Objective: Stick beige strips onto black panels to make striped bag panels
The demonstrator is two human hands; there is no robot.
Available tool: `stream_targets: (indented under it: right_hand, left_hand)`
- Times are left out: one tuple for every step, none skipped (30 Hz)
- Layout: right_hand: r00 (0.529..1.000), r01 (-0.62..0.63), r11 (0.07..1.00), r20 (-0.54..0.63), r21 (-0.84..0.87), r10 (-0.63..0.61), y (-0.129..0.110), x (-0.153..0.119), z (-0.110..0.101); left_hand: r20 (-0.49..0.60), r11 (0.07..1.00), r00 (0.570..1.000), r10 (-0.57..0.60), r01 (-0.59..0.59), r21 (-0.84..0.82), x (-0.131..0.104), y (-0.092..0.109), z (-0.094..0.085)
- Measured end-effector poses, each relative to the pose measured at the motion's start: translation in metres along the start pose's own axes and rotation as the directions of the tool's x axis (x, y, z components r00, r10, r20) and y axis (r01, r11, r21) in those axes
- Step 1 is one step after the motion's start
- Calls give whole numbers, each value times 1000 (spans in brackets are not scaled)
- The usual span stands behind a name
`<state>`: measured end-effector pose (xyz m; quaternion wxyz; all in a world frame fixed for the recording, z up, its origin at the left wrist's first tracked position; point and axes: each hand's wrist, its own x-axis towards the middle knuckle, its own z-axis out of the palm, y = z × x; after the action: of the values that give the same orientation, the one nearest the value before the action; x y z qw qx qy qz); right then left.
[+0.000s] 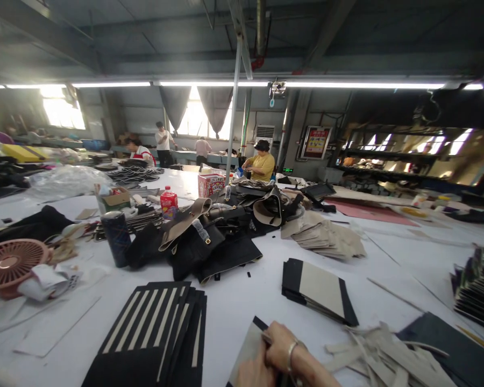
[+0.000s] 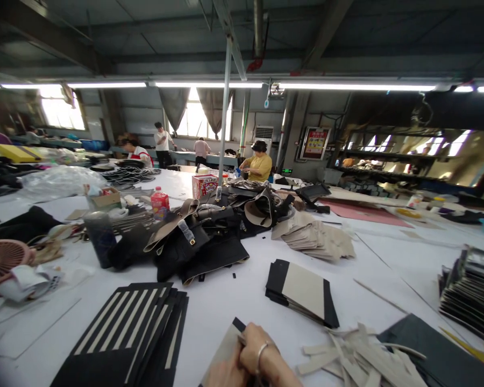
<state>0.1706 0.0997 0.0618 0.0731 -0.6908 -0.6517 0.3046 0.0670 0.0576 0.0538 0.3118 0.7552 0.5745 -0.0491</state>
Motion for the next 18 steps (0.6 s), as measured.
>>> stream_targets:
  right_hand:
    - [999, 29, 1000, 14, 6, -29, -6, -8, 1]
    - [998, 55, 998, 33, 35, -56, -11, -15, 0]
    - [995, 73, 993, 54, 90, -78, -15, -22, 0]
    - [993, 83, 984, 68, 157, -95, -19, -28, -2]
    - [992, 95, 974, 57, 206, -109, -21, -33, -5]
    - [993, 108, 968, 24, 227, -116, -22, -36, -8]
    - [993, 121, 969, -24, 217, -118, -21, -37, -12]
    - [990, 129, 976, -77, 177, -117, -19, -37, -15]
    - [986, 127, 984, -123, 129, -111, -16, -36, -18]
    - [983, 116, 988, -151, 97, -101, -12, -34, -21]
    - [984, 99, 991, -160, 92, -84, -7, -31, -22]
    - [986, 78, 991, -157, 105, -61, -2, -28, -23]
    - [987, 58, 991, -156, 119, -39, 2, -27, -23]
    - [988, 38, 990, -153, 134, -17, 5, -26, -23]
    - [989, 23, 988, -150, 151, 0, 6, -26, -21]
    - [989, 15, 985, -147, 171, 11, 4, -28, -19]
    - [989, 14, 981, -148, 193, 15, 0, -33, -15]
    - [989, 21, 976, -148, 218, 12, -6, -39, -9]
  left_hand:
    - [2, 999, 999, -35, 35, -7, 3, -1, 1]
    - [-4, 998, 998, -56, 56, -16, 5, -2, 2]
    - [-15, 998, 998, -58, 57, -26, 6, -4, 3]
    - [-22, 998, 998, -51, 50, -40, 4, -7, 5]
    - [-32, 999, 999, -18, 17, -49, 0, -12, 6]
    - [-44, 998, 998, 41, -44, -51, -6, -17, 8]
    - [-62, 991, 991, 119, -122, -48, -14, -23, 10]
    - [-89, 978, 976, 200, -203, -34, -25, -30, 13]
    - [-127, 963, 955, 266, -270, -9, -36, -37, 16]
    - [-167, 950, 936, 310, -311, 22, -47, -44, 18]
    - [-203, 945, 923, 327, -324, 50, -58, -50, 21]
    - [-226, 947, 919, 322, -315, 69, -67, -56, 23]
    - [-232, 947, 918, 322, -311, 83, -74, -61, 24]
    - [-225, 945, 918, 327, -315, 91, -79, -64, 25]
    - [-211, 940, 917, 340, -326, 95, -82, -67, 26]
    - [-195, 935, 915, 353, -340, 98, -83, -68, 27]
    - [-184, 932, 914, 361, -348, 103, -83, -69, 27]
    - [-172, 931, 915, 364, -349, 110, -81, -69, 27]
